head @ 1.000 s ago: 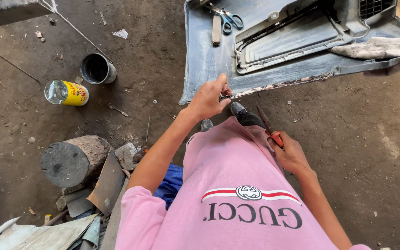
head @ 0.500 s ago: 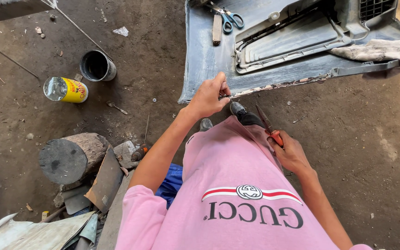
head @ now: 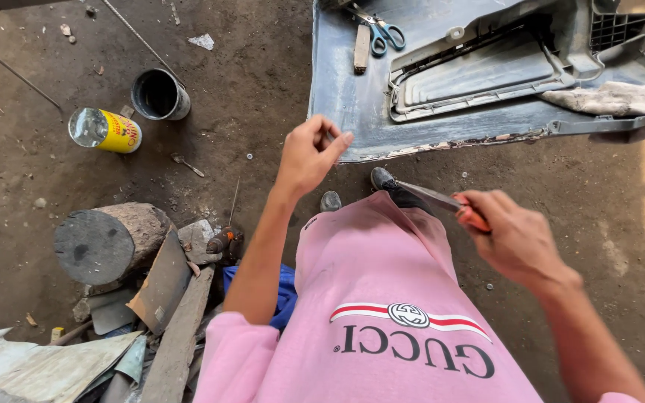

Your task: The person works on a plastic car bumper panel laid on the ground, first pulling at the panel edge and its metal retaining clips by hand, then using pliers to grip and extract the clips from the panel edge, working along the edge one clip at a time.

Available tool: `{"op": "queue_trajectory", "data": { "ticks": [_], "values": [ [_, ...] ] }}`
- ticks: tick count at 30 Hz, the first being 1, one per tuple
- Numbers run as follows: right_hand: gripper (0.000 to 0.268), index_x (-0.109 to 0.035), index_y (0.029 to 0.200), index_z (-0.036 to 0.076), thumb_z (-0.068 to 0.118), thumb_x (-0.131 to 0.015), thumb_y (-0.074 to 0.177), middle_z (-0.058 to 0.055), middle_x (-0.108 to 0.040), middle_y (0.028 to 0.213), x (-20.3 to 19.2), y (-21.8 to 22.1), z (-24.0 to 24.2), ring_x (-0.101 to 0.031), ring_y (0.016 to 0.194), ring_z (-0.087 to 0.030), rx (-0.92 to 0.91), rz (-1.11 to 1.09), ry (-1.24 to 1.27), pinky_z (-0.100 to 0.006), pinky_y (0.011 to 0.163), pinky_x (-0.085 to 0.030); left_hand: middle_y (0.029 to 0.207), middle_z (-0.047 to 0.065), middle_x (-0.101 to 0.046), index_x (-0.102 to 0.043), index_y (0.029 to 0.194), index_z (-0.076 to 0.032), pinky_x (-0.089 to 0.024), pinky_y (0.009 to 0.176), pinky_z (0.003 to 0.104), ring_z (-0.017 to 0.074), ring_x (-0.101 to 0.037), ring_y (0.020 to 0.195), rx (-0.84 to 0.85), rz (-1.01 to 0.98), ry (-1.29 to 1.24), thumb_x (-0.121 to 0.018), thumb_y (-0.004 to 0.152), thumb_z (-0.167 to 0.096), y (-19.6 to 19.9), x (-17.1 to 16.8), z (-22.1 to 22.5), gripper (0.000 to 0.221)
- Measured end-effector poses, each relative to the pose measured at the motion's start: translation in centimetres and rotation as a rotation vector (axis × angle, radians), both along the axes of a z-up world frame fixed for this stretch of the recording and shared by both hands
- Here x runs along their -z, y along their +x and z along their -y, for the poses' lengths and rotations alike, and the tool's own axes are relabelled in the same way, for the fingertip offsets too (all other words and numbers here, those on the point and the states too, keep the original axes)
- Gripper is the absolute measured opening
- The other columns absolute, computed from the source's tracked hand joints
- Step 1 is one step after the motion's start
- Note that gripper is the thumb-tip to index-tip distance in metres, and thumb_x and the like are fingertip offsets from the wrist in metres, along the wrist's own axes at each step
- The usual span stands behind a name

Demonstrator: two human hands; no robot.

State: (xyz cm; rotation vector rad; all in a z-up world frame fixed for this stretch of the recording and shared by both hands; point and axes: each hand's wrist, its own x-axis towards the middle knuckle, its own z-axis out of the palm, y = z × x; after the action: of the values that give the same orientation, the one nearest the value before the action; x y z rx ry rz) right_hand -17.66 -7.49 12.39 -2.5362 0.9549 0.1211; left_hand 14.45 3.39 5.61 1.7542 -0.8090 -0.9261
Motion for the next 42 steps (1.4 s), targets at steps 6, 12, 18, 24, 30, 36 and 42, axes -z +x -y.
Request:
{"op": "queue_trajectory", "data": {
  "ticks": [6,12,18,24,30,36,42],
  "values": [
    [0.024,-0.068,0.12,0.018,0.031,-0.061,0.101,-0.008,-0.067,0.104,-5.2,4.9,7.5,-0.068,0.079,-0.029,-0.242,-0.193,-0.267,-0.043,0.066,-0.056,0.053,0.004,-0.054,-0.07,0.098,-0.005,-0.039,0.049,0.031,0.0125,-0.047,0.047,-0.069,-0.013,-0.008,-0.08,0.088,-0.02,-7.2,3.2,-3.6,0.021],
    [0.037,-0.066,0.128,0.013,0.029,-0.065,0.095,-0.013,-0.064,0.117,-1.4,11.5,15.2,-0.067,0.091,-0.036,-0.611,-0.201,-0.283,-0.047,0.073,-0.054,0.061,0.007,-0.063,-0.057,0.133,-0.01,-0.052,0.061,0.041,0.025,-0.064,0.057,-0.246,0.073,-0.002,-0.077,0.087,-0.024,-10.7,4.2,-1.9,0.052],
    [0.04,-0.063,0.131,0.013,0.032,-0.064,0.096,-0.016,-0.061,0.115,4.0,16.5,18.5,-0.066,0.093,-0.037,-0.869,-0.343,-0.166,-0.048,0.075,-0.054,0.092,0.016,-0.072,-0.057,0.131,-0.012,-0.055,0.074,0.047,0.0366,-0.07,0.087,-0.437,0.219,-0.019,-0.078,0.089,-0.029,-12.3,7.3,0.5,0.05],
    [0.041,-0.06,0.133,0.012,0.028,-0.061,0.096,-0.017,-0.06,0.114,5.4,16.9,19.0,-0.066,0.089,-0.036,-0.945,-0.481,-0.087,-0.048,0.073,-0.053,0.101,0.015,-0.073,-0.059,0.119,-0.013,-0.057,0.078,0.043,0.0331,-0.073,0.094,-0.479,0.144,0.027,-0.076,0.094,-0.032,-12.8,8.0,1.6,0.036],
    [0.041,-0.06,0.131,0.013,0.028,-0.062,0.093,-0.017,-0.061,0.109,6.3,16.6,19.3,-0.065,0.088,-0.038,-1.025,-0.465,0.0,-0.049,0.073,-0.052,0.097,0.015,-0.074,-0.061,0.11,-0.009,-0.055,0.081,0.043,0.0323,-0.072,0.093,-0.561,0.151,-0.094,-0.08,0.088,-0.02,-13.1,8.3,1.9,0.031],
    [0.035,-0.062,0.124,0.013,0.03,-0.063,0.094,-0.015,-0.064,0.102,8.2,15.9,20.3,-0.067,0.086,-0.038,-1.072,-0.459,0.027,-0.05,0.074,-0.052,0.087,0.007,-0.074,-0.06,0.105,-0.008,-0.058,0.077,0.035,0.0185,-0.073,0.081,-0.598,-0.097,-0.13,-0.078,0.085,-0.01,-12.8,8.3,2.4,0.027],
    [0.031,-0.064,0.12,0.012,0.023,-0.063,0.09,-0.016,-0.068,0.103,9.2,15.2,20.6,-0.068,0.085,-0.039,-1.067,-0.416,0.043,-0.05,0.074,-0.053,0.083,0.004,-0.071,-0.06,0.102,-0.007,-0.056,0.076,0.032,0.0129,-0.069,0.077,-0.595,-0.127,-0.132,-0.08,0.084,-0.008,-12.8,9.2,2.7,0.027]
  ]
}}
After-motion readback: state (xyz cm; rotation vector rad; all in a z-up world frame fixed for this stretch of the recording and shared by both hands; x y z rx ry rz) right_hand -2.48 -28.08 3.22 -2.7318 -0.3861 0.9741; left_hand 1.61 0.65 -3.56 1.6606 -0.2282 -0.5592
